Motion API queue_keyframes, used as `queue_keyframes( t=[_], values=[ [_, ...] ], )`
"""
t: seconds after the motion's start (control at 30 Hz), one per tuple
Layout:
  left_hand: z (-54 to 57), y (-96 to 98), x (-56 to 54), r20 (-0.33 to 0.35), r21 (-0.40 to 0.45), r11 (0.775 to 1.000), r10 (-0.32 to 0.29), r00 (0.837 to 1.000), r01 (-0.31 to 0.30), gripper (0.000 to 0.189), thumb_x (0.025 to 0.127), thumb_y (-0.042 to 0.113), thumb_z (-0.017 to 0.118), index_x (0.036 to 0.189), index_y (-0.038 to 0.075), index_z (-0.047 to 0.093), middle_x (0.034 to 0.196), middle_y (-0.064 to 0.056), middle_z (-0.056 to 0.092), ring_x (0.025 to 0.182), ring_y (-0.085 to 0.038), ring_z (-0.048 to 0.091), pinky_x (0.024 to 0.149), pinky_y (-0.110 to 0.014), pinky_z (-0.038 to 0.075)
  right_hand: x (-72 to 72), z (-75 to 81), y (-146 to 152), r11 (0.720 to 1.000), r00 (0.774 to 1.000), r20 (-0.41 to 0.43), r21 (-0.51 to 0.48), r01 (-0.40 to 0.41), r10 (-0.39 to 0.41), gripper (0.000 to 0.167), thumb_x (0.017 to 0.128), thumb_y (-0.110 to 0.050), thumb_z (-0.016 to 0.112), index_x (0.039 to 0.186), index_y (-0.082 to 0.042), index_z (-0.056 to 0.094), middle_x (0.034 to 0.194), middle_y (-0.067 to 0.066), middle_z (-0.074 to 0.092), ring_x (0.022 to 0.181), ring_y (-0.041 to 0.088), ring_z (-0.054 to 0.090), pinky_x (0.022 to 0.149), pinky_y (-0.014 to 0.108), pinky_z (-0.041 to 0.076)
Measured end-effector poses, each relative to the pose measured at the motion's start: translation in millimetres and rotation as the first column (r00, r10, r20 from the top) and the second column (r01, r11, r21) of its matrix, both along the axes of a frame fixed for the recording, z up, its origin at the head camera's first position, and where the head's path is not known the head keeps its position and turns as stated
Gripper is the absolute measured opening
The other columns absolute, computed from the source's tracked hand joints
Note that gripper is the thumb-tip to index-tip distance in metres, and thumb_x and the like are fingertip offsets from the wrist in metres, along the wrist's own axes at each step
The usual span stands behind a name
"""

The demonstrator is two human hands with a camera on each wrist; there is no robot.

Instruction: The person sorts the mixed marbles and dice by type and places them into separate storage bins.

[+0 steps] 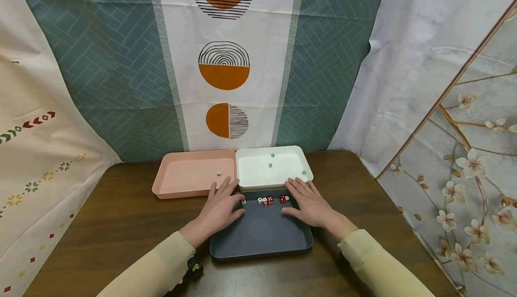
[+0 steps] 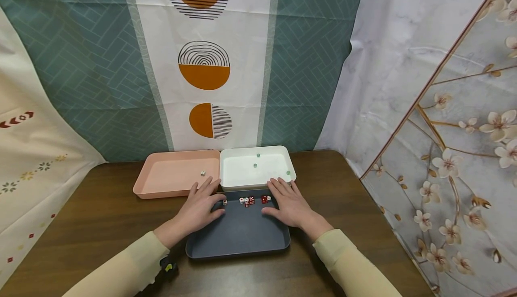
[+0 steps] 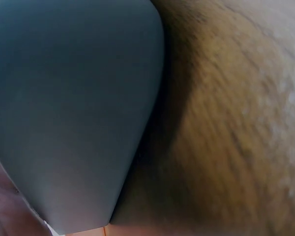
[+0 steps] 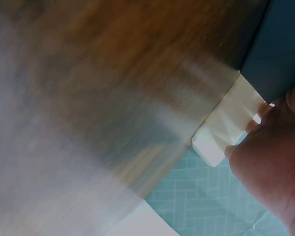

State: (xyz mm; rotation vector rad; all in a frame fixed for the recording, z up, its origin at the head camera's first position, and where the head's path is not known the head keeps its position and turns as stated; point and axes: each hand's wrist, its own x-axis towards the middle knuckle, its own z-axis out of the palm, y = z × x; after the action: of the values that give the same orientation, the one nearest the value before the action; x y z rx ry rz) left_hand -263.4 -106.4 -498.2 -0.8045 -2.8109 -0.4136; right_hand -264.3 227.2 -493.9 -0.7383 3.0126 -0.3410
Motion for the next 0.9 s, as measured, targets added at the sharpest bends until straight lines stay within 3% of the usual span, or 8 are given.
queue_keyframes(
  t=[0.37,0.9],
  values=[
    [-2.5,0.7,-0.7,0.016,0.014,1.0,-0.004,1.0,0.004,0.028,0.094,0.033,0.091,0.118,0.019,0.084,0.168,-0.021,0.048,0.162,-0.05,0.031,0.122,-0.082,0.021,-0.6,-2.6,0.8,0.999,0.999,-0.029,-0.038,-0.022,0.021,0.098,0.105,-0.066,0.065,0.173,-0.003,0.032,0.18,0.017,0.029,0.168,0.039,0.019,0.133,0.065,0.008],
    [-2.9,0.1,-1.2,0.003,0.045,0.999,0.016,1.0,-0.017,0.022,0.09,0.026,0.096,0.106,0.02,0.083,0.166,-0.022,0.049,0.161,-0.052,0.031,0.122,-0.082,0.019,-1.1,-3.1,1.1,1.0,1.0,-0.012,-0.002,-0.003,0.003,0.097,0.105,-0.065,0.064,0.175,-0.007,0.029,0.181,0.012,0.026,0.169,0.036,0.015,0.134,0.063,0.006]
  ],
)
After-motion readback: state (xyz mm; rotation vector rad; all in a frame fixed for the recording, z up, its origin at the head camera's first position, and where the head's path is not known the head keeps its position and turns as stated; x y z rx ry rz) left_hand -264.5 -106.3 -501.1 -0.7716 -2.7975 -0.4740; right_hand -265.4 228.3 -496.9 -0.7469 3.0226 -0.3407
